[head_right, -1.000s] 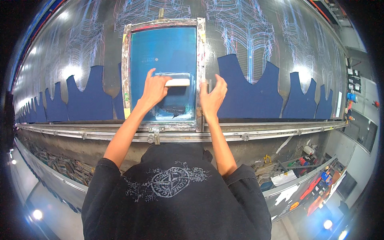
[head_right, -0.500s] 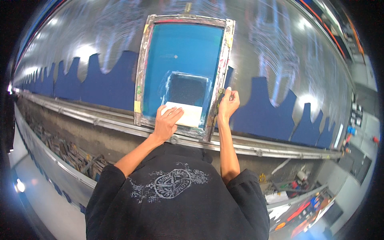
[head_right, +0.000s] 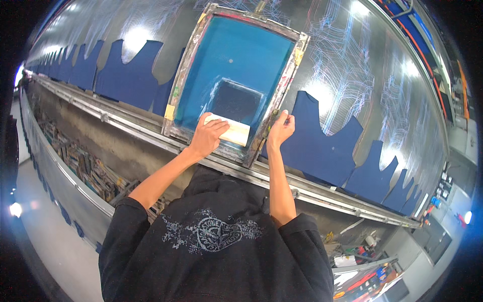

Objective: The person uses a squeegee to pull dark ink across a screen-printing frame, applying it to a series of blue garments laid out on a conveyor. After completing a pass, the person lifts the frame and walks to a different section of the line to continue printing.

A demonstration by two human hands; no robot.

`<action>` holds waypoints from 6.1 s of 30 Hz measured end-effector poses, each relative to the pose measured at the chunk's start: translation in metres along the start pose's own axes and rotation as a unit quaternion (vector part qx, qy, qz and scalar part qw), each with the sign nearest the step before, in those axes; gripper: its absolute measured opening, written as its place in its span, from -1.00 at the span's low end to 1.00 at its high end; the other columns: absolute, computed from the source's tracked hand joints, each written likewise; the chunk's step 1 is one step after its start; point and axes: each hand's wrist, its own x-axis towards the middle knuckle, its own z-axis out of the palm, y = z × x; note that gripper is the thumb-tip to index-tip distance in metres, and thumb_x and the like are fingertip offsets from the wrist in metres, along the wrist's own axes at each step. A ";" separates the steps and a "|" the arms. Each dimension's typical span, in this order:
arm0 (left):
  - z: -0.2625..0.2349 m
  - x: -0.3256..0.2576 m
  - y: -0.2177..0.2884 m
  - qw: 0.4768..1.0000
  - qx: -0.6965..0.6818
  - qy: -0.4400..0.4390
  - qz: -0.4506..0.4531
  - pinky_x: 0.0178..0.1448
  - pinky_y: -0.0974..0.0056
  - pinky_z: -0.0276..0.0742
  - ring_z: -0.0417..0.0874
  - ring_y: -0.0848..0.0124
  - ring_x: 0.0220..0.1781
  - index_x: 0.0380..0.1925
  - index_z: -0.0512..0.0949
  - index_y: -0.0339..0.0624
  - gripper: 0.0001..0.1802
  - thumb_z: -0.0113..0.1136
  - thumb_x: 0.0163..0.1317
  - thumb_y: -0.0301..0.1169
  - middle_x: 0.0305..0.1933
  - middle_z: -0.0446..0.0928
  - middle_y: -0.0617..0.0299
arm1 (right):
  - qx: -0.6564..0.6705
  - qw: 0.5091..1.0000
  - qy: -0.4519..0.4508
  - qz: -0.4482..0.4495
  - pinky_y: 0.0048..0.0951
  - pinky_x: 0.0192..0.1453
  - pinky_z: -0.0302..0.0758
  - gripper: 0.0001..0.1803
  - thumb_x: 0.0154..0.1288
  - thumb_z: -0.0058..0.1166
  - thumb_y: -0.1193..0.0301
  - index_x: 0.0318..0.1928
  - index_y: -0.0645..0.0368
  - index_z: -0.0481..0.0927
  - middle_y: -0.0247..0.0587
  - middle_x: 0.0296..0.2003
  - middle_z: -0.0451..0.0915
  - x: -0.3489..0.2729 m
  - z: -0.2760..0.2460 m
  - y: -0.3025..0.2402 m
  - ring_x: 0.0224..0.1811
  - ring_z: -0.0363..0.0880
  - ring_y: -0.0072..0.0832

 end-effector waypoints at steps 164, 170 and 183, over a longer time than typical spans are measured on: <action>-0.461 -0.131 -0.879 0.996 0.033 -0.082 0.015 0.63 -0.16 0.10 0.77 0.12 -0.13 -0.20 0.74 -0.02 -0.70 0.24 0.07 -0.58 -0.33 0.73 0.09 | -0.169 0.970 -0.119 0.126 -0.37 -0.09 0.58 -0.43 0.46 0.27 0.03 0.17 0.27 0.57 -0.20 -0.22 0.65 -0.523 0.799 -0.175 -0.26 0.62 -0.42; -0.467 -0.244 -0.854 0.997 -0.036 0.033 0.059 0.65 -0.17 0.06 0.73 0.27 0.08 -0.01 0.63 -0.11 -0.52 0.15 0.02 -0.71 -0.04 0.73 0.21 | -0.022 0.989 -0.081 0.120 -0.53 -0.56 0.19 -0.62 0.57 0.16 0.12 -0.33 0.10 0.47 -0.50 -0.60 0.33 -0.524 0.804 -0.177 -0.61 0.24 -0.72; -0.595 -0.376 -1.095 1.000 0.001 -0.001 -0.003 0.68 -0.15 0.02 0.75 0.24 0.15 -0.03 0.70 -0.12 -0.47 0.22 -0.07 -0.72 0.05 0.77 0.18 | 0.048 0.998 -0.032 -0.006 -0.43 -0.38 0.29 -0.69 0.53 0.15 0.40 -0.41 0.26 0.47 -0.47 -0.50 0.37 -0.706 1.089 -0.155 -0.43 0.26 -0.68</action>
